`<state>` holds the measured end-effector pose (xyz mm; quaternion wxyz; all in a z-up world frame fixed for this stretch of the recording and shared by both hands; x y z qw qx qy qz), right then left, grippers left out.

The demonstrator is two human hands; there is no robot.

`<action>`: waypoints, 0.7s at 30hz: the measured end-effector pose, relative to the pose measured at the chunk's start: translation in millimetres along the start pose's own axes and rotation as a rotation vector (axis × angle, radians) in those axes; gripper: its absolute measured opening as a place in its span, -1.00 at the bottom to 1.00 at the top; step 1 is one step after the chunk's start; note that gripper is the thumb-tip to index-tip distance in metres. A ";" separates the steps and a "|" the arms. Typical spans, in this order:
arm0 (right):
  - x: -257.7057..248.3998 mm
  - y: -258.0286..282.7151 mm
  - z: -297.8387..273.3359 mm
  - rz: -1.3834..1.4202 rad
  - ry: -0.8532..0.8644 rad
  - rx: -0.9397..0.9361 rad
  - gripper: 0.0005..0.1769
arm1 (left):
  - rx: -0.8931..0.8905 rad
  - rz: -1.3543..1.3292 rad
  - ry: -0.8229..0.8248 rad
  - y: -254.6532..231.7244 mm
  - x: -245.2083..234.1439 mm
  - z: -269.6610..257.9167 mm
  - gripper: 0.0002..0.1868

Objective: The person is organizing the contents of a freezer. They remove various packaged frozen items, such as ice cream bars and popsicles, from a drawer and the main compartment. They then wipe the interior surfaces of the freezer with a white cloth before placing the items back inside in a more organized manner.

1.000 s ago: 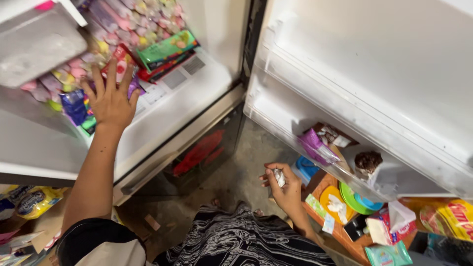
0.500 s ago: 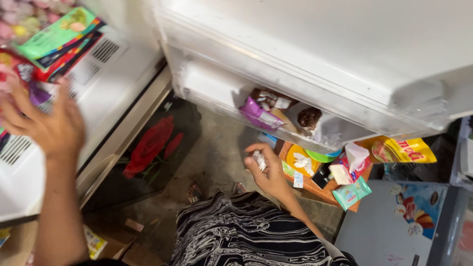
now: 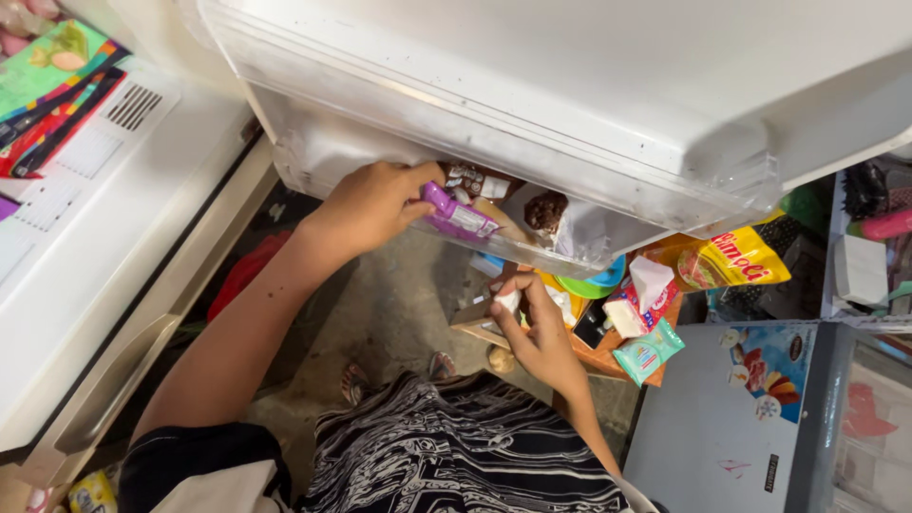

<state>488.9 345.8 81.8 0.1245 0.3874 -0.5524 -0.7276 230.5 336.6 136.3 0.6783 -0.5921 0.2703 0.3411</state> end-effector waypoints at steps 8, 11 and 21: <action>-14.1 48.1 0.3 -0.237 -0.069 -0.350 -0.80 | 0.138 -0.008 -0.170 9.2 4.6 -0.8 -0.87; -32.4 83.5 26.5 -0.637 -0.187 -0.485 -0.76 | 0.139 -0.011 -0.217 8.6 7.8 -3.4 -0.87; 14.4 50.8 168.4 -0.799 0.535 -0.115 -0.83 | 0.126 -0.070 -0.291 16.2 19.6 -19.2 -0.83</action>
Point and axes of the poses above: each hand's wrist, its own z-axis towards the middle knuckle, its own x-axis out of the palm, y = z × x, the point moved 6 cm from there along z, towards the middle knuckle
